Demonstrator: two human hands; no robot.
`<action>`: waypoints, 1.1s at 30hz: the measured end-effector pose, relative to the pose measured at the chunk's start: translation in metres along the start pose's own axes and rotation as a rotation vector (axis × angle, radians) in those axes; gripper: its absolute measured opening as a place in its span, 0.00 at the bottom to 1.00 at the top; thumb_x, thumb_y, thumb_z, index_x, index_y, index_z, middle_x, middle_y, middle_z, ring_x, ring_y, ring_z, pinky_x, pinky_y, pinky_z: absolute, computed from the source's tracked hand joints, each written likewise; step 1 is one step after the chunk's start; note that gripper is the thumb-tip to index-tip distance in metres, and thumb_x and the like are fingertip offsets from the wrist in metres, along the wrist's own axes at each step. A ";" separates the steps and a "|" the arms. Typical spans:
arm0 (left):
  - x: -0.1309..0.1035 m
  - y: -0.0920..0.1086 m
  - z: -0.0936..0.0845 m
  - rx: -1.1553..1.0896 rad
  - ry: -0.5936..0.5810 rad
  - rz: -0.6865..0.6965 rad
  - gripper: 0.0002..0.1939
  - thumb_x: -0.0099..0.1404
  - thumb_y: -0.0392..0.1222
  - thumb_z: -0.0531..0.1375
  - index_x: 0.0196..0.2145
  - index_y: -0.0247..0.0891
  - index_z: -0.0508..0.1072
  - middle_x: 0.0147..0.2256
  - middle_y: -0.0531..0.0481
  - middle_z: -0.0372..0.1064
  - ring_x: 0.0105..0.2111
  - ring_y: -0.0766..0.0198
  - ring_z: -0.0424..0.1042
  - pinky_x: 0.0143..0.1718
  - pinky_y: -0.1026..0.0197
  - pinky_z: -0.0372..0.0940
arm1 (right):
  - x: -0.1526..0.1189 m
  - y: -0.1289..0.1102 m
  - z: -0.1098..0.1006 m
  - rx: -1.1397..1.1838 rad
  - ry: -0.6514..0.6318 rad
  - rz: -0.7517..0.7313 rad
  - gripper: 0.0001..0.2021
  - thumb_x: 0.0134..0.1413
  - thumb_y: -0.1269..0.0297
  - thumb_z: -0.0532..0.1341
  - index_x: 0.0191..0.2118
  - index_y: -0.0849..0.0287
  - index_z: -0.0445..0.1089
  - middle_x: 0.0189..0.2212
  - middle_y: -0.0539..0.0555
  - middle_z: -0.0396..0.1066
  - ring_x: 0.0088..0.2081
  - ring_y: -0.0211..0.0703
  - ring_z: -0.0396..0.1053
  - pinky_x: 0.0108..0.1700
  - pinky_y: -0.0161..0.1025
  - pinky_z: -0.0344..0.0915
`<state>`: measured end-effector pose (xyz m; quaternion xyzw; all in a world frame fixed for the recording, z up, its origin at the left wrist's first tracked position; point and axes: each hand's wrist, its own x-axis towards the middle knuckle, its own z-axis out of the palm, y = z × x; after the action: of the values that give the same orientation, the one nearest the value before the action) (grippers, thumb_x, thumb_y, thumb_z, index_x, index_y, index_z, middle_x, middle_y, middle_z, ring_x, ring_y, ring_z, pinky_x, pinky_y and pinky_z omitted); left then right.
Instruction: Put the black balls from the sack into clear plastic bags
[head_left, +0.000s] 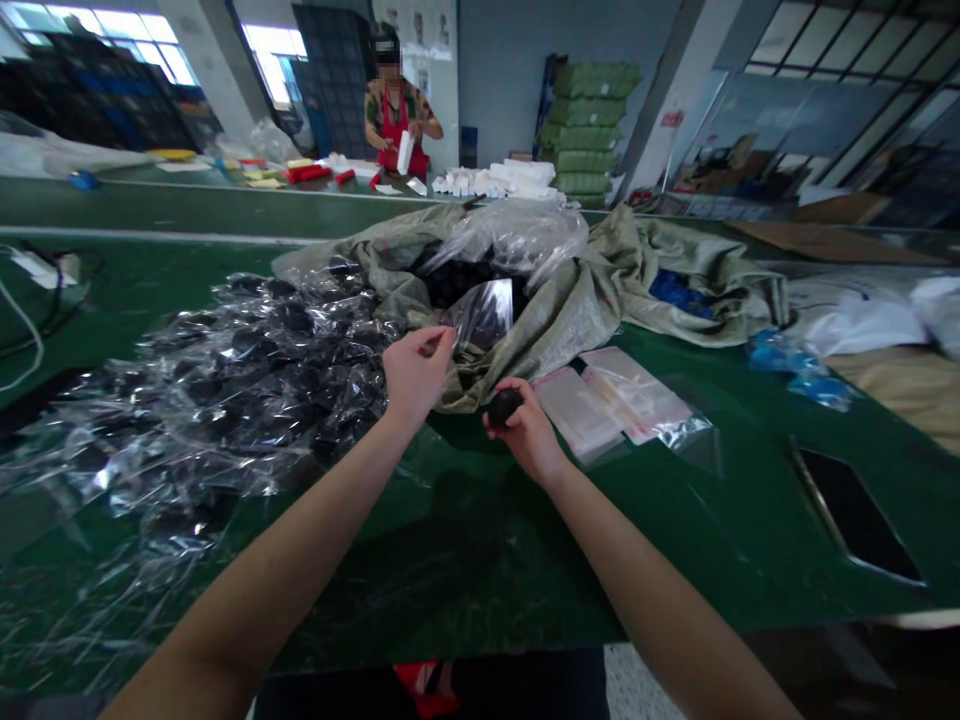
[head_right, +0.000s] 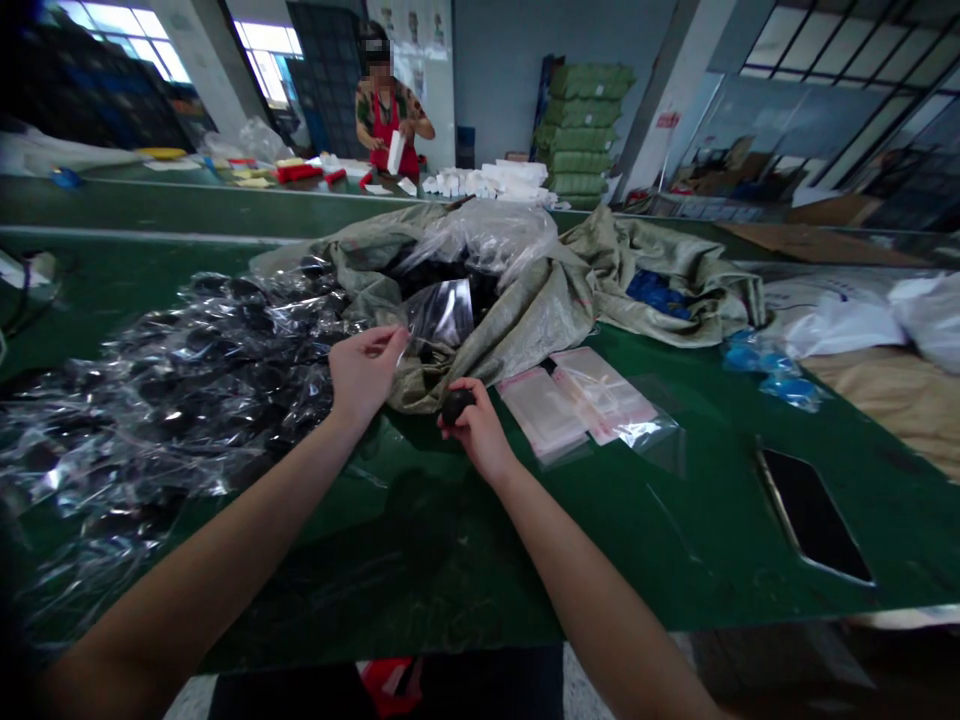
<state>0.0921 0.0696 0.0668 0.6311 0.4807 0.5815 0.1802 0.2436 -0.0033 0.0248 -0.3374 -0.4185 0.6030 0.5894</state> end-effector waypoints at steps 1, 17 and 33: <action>-0.002 0.003 -0.002 0.130 -0.022 0.132 0.12 0.64 0.45 0.58 0.35 0.37 0.79 0.36 0.46 0.78 0.38 0.59 0.73 0.45 0.56 0.63 | 0.000 -0.003 -0.001 0.018 0.011 -0.022 0.15 0.39 0.67 0.55 0.39 0.53 0.60 0.33 0.48 0.65 0.26 0.37 0.66 0.25 0.34 0.61; -0.035 0.022 0.010 0.299 -0.660 0.402 0.12 0.65 0.43 0.56 0.42 0.40 0.78 0.39 0.45 0.77 0.41 0.56 0.72 0.46 0.54 0.61 | 0.007 -0.001 -0.014 -0.315 0.408 -0.082 0.08 0.44 0.58 0.62 0.28 0.57 0.67 0.18 0.45 0.65 0.20 0.37 0.63 0.22 0.34 0.59; -0.010 0.016 -0.005 0.217 -0.715 0.273 0.09 0.61 0.39 0.58 0.34 0.40 0.78 0.31 0.48 0.76 0.31 0.62 0.72 0.36 0.61 0.62 | 0.004 -0.025 -0.001 -0.327 0.257 -0.071 0.09 0.48 0.57 0.62 0.27 0.58 0.67 0.16 0.46 0.66 0.16 0.36 0.63 0.19 0.33 0.54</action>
<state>0.0950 0.0520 0.0753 0.8673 0.3578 0.2896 0.1896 0.2551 -0.0006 0.0476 -0.4878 -0.4438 0.4580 0.5961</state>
